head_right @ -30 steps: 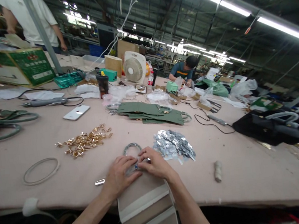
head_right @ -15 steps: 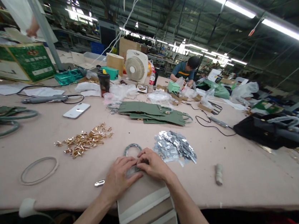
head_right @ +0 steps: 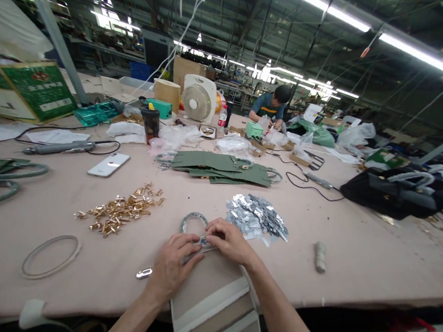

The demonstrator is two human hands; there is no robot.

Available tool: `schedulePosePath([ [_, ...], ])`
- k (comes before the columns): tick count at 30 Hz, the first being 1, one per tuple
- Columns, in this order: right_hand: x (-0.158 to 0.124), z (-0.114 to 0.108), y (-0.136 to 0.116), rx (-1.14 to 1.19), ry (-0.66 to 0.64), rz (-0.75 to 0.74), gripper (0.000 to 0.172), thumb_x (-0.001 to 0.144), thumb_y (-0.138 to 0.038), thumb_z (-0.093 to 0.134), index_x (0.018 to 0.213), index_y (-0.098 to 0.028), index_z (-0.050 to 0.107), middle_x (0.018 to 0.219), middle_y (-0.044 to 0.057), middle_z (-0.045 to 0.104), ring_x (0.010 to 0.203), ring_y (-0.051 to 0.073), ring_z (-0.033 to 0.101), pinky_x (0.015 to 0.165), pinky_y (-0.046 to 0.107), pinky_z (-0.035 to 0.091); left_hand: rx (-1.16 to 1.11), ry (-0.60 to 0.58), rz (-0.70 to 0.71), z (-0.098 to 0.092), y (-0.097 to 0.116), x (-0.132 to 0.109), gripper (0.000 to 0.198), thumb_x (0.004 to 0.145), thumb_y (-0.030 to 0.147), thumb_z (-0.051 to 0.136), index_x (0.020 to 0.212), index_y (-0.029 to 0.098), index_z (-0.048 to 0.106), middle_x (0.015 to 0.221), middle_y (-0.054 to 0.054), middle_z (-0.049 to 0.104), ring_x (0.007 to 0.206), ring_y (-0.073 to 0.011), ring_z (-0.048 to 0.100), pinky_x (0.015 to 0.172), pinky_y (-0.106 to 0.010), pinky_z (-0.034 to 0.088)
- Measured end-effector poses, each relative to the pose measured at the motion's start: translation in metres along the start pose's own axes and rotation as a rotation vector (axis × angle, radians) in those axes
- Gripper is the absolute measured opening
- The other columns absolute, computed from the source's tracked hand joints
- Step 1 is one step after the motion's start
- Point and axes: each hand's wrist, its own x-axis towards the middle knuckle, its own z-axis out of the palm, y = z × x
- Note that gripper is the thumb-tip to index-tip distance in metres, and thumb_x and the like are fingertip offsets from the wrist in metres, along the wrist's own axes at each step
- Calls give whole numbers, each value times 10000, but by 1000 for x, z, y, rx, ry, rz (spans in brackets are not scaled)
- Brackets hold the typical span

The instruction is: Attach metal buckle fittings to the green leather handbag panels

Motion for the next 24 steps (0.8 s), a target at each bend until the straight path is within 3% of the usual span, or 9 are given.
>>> schedulePosePath([
  [6, 1, 0, -3, -30, -33, 8, 106, 929, -242, 684, 828, -211, 694, 1065, 64, 711, 1087, 212, 658, 1003, 358, 468, 73, -5, 16, -3, 7, 0, 103, 983, 262, 644, 954, 261, 742, 1168, -27, 765, 1090, -246, 659, 897, -437, 541],
  [10, 2, -4, -3, -17, -53, 11, 103, 929, -240, 688, 833, -209, 705, 1071, 62, 706, 1081, 213, 660, 1005, 358, 465, 36, 2, -23, 0, 4, 1, 80, 956, 284, 687, 1010, 265, 744, 1196, -31, 753, 1110, -242, 667, 943, -433, 542],
  [15, 1, -6, -4, -25, -127, 37, 49, 898, -213, 728, 851, -212, 742, 1147, 59, 690, 1111, 213, 653, 1028, 362, 459, 22, -26, -77, 4, 0, 1, 561, 777, 458, 866, 1258, 248, 670, 1258, -62, 731, 1156, -287, 660, 998, -463, 537],
  [24, 8, 1, -5, -121, -169, 58, 109, 861, -126, 748, 826, -228, 767, 1131, 36, 698, 1086, 197, 657, 1027, 348, 463, 18, -22, -122, 5, 2, 2, 494, 774, 447, 865, 1200, 257, 702, 1248, -47, 742, 1162, -283, 666, 1016, -470, 526],
])
